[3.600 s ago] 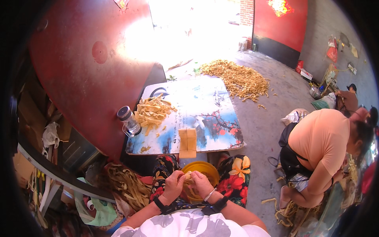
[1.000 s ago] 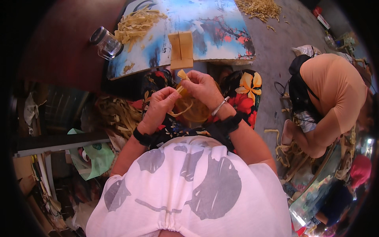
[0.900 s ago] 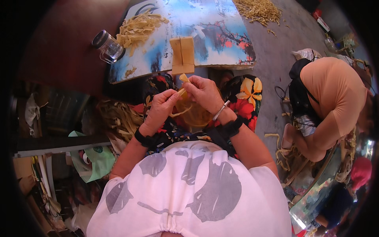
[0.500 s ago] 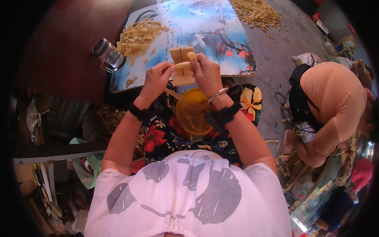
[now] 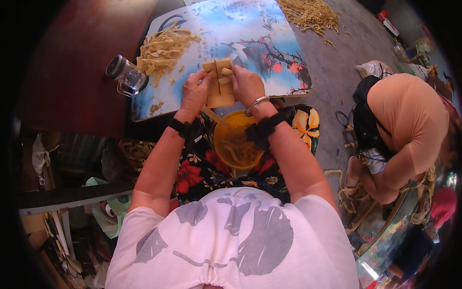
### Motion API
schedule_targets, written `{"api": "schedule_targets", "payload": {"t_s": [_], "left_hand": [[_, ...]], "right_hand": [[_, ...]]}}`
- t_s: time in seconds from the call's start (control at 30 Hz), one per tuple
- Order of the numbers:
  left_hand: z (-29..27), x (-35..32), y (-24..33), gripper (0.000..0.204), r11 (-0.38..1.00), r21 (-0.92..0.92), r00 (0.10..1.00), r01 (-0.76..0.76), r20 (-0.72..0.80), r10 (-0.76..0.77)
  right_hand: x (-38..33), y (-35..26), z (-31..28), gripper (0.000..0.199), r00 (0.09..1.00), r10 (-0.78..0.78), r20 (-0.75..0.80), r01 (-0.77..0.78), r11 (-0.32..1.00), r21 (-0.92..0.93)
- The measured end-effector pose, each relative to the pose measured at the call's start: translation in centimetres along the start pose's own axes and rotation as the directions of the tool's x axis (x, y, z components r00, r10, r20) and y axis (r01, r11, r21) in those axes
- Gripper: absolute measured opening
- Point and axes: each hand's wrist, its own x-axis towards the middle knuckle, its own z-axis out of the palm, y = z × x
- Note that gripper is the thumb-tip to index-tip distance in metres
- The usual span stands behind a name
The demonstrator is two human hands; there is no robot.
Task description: The person folds and sorts corn husks by hand, using a small wooden stand on a table and a yellow bucket for the finished items.
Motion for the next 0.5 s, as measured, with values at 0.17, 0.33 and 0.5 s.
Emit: {"api": "schedule_targets", "payload": {"t_s": [0.17,0.33,0.5], "left_hand": [[-2.4,-1.6,1.3,0.012,0.849,-0.248,0.870,0.466,0.300,-0.390],[-7.0,-4.3,3.5,0.013,0.258,-0.661,0.690,0.704,0.551,-0.470],[-7.3,-8.3,6.2,0.015,0.034,-0.753,0.706,0.657,0.599,-0.379]], "right_hand": [[-1.2,0.3,-2.1,0.015,0.991,0.020,0.129,-0.044,0.980,0.192],[-7.2,-3.2,-7.0,0.016,0.970,0.101,0.220,-0.177,0.914,0.364],[-12.1,-4.5,-7.1,0.020,0.971,0.009,0.238,-0.091,0.938,0.334]]}}
